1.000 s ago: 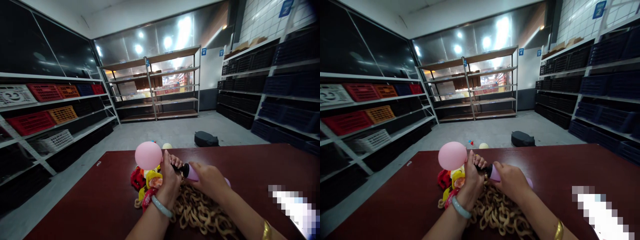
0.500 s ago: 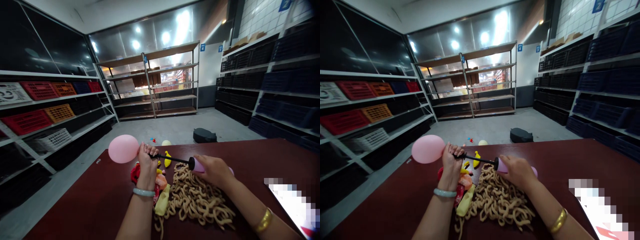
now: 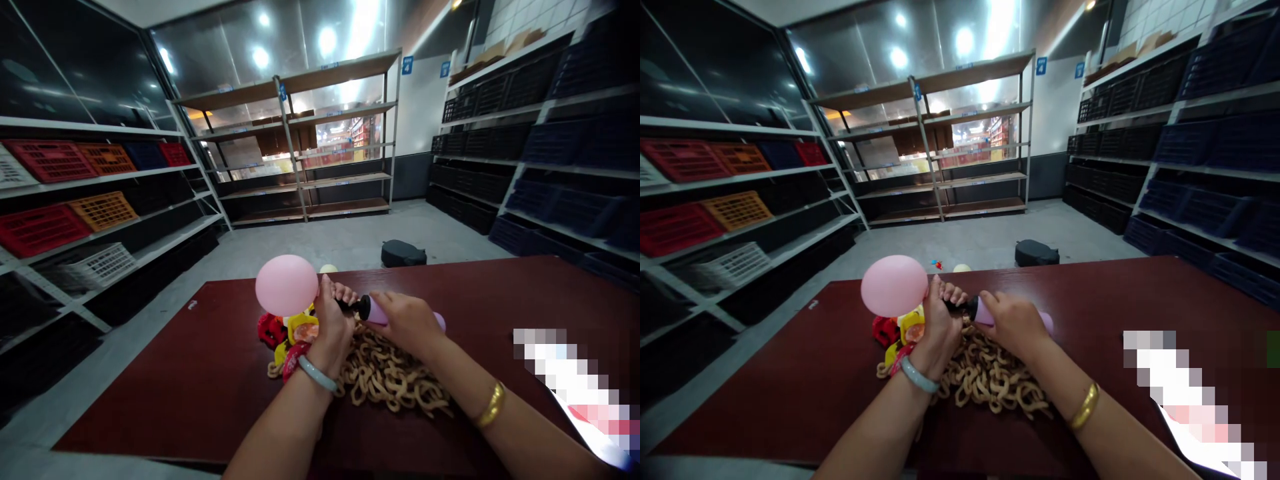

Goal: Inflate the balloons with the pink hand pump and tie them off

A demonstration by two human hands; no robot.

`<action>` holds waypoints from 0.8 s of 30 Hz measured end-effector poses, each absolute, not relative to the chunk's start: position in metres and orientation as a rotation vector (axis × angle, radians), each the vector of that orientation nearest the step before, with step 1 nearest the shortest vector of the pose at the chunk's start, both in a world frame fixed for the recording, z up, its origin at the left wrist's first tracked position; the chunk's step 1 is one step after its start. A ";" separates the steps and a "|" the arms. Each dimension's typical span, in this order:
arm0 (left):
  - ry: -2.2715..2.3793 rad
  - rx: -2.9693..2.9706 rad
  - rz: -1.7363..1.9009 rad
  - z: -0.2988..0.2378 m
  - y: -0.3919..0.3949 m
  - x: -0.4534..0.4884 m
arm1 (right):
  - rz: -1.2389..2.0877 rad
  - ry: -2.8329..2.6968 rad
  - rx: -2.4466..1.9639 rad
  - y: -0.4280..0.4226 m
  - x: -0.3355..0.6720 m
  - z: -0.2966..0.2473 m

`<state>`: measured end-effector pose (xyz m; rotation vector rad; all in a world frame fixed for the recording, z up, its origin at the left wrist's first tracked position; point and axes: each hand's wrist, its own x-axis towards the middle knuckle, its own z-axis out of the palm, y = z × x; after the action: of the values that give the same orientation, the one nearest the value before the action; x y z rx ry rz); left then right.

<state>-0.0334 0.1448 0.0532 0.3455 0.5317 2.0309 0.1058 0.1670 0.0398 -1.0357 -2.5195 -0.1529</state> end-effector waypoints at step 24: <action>0.461 0.329 2.132 0.072 0.146 -0.072 | -0.283 -2.484 -1.005 0.180 0.121 0.037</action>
<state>-0.0719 0.1461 0.0723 0.3293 0.4613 2.1324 0.1212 0.1797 0.0371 -1.0050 -2.4842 -0.2827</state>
